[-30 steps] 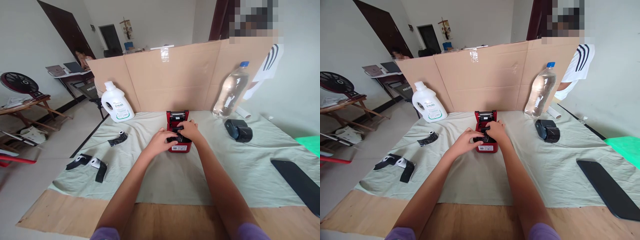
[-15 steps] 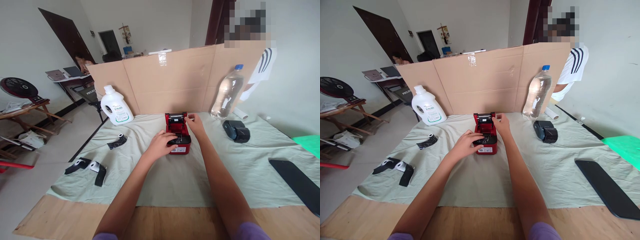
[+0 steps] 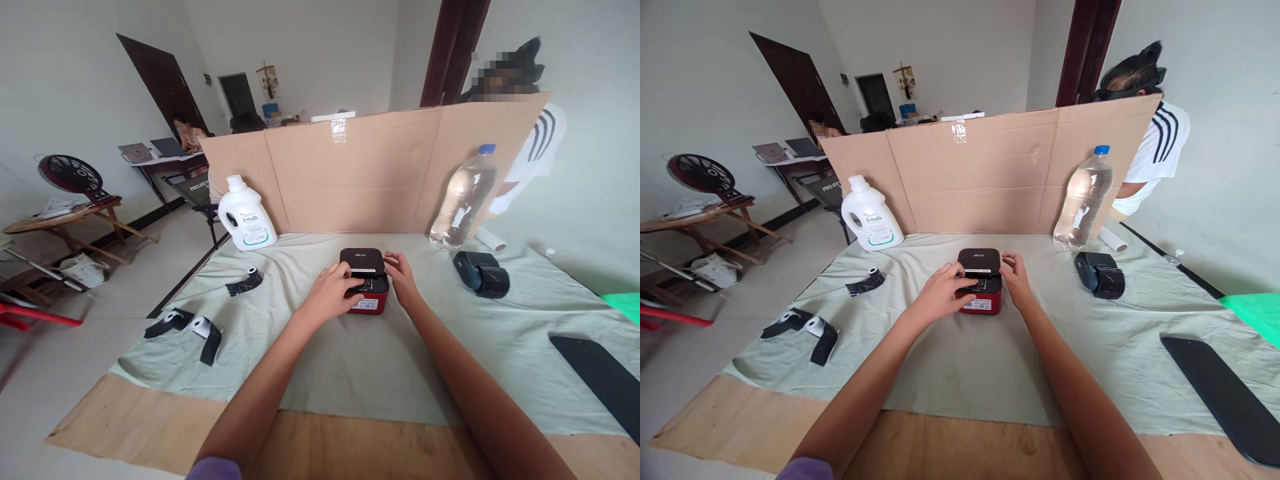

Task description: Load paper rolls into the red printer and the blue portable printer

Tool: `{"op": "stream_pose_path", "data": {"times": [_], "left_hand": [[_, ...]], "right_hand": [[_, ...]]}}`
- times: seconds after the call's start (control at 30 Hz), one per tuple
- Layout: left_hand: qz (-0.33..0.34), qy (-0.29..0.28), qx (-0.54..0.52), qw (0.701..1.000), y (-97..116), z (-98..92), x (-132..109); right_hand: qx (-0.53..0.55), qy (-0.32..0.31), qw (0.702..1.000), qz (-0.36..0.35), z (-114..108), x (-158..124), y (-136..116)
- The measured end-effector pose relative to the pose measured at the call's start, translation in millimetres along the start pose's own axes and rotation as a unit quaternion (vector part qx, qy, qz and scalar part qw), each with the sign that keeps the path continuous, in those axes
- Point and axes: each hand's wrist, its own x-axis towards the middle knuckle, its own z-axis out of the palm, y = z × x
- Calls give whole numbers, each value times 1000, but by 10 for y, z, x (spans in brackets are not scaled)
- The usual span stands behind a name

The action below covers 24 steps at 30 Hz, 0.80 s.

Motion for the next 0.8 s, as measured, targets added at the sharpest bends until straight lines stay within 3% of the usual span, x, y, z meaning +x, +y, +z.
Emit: {"op": "stream_pose_path", "data": {"times": [0.13, 0.2, 0.27, 0.33, 0.4, 0.47, 0.57, 0.67, 0.8], "left_hand": [[-3, 7, -23, 1000, -33, -42, 18], [-16, 24, -34, 999, -179, -130, 20], [-63, 49, -23, 997, -455, -251, -22], [-160, 79, 26, 984, -838, -362, -134], [-300, 104, 103, 943, -1258, -424, -313], [-409, 67, 127, 901, -1631, -422, -516], [-492, -15, 98, 865, -1993, -341, -749], [-521, -31, 85, 849, -2107, -245, -830], [-526, -11, 91, 845, -2046, -185, -831]], "right_hand": [[57, -12, 998, 16, -8, -78, 109], [62, -17, 998, 10, 5, -87, 118], [60, -18, 998, 12, 10, -90, 120], [51, -17, 998, 14, 7, -90, 129], [45, -17, 999, 12, 3, -88, 147], [52, -16, 998, 12, 0, -84, 170], [72, -10, 997, 19, -2, -73, 200], [80, -8, 996, 23, -4, -64, 213], [78, -2, 997, 26, 2, -66, 195]]}}
